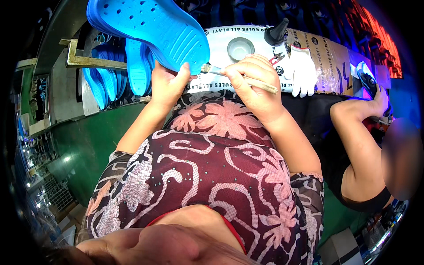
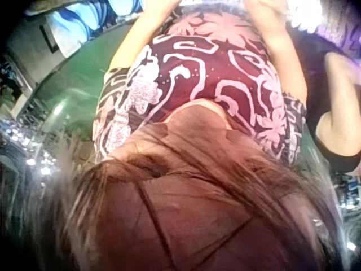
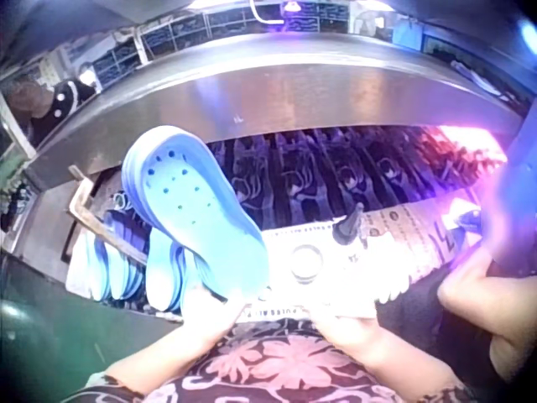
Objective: The person applies a liquid substance from a container onto the bottom of blue clogs using a brush and then places the clogs onto a rack.
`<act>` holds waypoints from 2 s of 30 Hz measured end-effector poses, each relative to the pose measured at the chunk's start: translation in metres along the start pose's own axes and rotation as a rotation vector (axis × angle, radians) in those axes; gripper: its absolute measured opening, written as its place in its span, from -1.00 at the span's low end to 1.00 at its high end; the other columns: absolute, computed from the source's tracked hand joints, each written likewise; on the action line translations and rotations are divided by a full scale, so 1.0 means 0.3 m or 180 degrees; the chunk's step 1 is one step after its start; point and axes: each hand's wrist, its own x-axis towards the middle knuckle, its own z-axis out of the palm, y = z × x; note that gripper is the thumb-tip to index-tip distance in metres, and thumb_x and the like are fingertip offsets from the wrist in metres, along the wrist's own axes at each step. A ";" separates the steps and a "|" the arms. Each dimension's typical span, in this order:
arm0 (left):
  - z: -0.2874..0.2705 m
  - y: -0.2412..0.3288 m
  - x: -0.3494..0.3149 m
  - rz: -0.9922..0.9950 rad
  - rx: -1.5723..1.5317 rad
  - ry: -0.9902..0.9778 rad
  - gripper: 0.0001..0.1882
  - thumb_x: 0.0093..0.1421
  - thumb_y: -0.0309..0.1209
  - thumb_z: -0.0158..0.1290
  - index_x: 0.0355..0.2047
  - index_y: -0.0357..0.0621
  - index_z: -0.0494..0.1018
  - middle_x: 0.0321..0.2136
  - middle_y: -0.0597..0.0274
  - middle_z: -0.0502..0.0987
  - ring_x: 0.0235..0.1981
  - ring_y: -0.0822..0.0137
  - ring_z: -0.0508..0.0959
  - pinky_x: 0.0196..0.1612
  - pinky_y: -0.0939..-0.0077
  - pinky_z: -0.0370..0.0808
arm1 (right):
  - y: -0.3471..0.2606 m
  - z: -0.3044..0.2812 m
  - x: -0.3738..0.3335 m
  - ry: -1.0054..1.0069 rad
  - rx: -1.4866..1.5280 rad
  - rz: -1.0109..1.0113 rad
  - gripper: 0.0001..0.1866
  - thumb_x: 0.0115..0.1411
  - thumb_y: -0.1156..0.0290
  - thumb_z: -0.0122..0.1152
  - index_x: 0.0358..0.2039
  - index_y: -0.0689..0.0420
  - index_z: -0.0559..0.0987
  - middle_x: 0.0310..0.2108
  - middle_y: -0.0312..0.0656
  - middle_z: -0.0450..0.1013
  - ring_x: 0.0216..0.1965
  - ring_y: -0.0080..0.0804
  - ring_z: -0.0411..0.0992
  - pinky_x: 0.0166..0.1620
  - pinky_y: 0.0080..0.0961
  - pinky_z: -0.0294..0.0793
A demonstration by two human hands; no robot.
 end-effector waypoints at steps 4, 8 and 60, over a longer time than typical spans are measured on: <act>0.002 0.022 0.003 0.0058 -0.0212 0.0068 -0.53 0.06 -0.46 0.03 -0.07 -0.47 0.17 -0.35 -0.04 0.51 -0.47 0.30 0.58 -0.38 0.47 0.56 | -0.002 0.008 -0.007 -0.0085 -0.0197 0.0106 -0.85 0.10 0.41 0.16 -0.52 0.19 0.59 -0.60 -0.22 0.48 -0.53 -0.35 0.38 -0.34 -0.47 0.29; -0.023 0.007 0.008 0.0112 -0.0054 -0.0132 -0.53 0.11 -0.49 0.03 -0.04 -0.43 0.12 -0.26 -0.08 0.45 -0.41 0.27 0.56 -0.42 0.46 0.61 | 0.002 -0.009 -0.018 0.0198 -0.0147 0.0145 -0.83 0.13 0.40 0.14 -0.53 0.20 0.59 -0.62 -0.23 0.47 -0.54 -0.37 0.39 -0.35 -0.47 0.29; -0.019 -0.065 -0.002 0.0942 -0.0145 0.0248 -0.73 0.10 -0.58 -0.05 -0.16 -0.39 0.28 -0.43 0.06 0.49 -0.57 0.38 0.49 -0.45 0.54 0.51 | -0.036 -0.002 -0.021 0.0127 -0.0075 -0.0021 -0.79 0.14 0.35 0.08 -0.54 0.13 0.60 -0.64 -0.27 0.43 -0.54 -0.36 0.38 -0.12 -0.36 0.28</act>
